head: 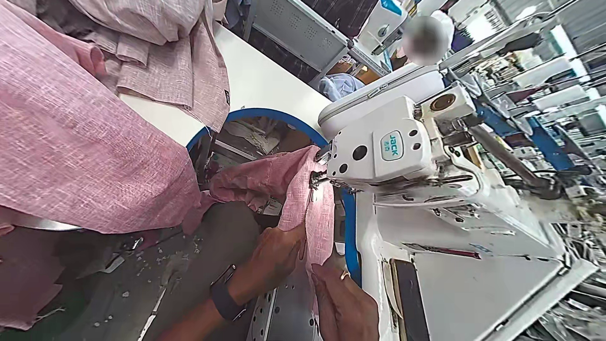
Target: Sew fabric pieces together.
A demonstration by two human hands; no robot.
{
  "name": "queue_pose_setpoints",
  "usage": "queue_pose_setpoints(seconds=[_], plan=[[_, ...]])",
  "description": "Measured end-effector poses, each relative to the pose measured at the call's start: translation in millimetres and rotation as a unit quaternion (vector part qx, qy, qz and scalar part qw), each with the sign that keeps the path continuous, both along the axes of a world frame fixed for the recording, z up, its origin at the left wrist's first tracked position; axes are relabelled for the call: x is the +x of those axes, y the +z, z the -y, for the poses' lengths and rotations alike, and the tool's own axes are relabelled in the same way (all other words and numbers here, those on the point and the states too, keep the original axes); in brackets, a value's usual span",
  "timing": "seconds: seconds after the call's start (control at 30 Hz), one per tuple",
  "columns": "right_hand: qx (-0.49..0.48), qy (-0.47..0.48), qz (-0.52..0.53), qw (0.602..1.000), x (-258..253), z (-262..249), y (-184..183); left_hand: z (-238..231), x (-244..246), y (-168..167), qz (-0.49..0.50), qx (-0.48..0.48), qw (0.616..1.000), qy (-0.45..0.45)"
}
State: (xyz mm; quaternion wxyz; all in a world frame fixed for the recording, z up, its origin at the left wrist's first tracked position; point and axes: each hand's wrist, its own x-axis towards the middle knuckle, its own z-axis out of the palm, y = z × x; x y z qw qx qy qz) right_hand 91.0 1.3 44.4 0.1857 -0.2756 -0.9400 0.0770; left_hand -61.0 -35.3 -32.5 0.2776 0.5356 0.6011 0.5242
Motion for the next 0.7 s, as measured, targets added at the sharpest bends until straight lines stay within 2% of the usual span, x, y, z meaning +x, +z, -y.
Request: queue_pose_setpoints(seconds=[0.1, 0.23, 0.33, 0.5, 0.7], plan=[[0.023, -0.010, -0.052, 0.998, -2.1, 2.7, -9.2, -3.6, 5.1, 2.0, -0.004, -0.009, 1.000, 0.028], [0.154, 0.008, -0.092, 0.984, -5.7, -2.3, -29.5, -6.3, 10.3, 4.2, -0.013, -0.016, 0.998, 0.056], [0.195, 0.028, -0.113, 0.974, -11.8, -12.6, -44.1, -6.4, 9.8, 5.1, -0.004, -0.016, 0.998, 0.053], [0.155, 0.008, -0.165, 0.974, -18.1, -27.7, -54.6, -2.9, 13.8, -7.1, 0.029, 0.060, 0.996, 0.063], [0.108, -0.031, -0.198, 0.974, -20.9, -32.4, -67.4, -23.6, 25.6, -22.0, -0.070, 0.160, 0.967, 0.184]])
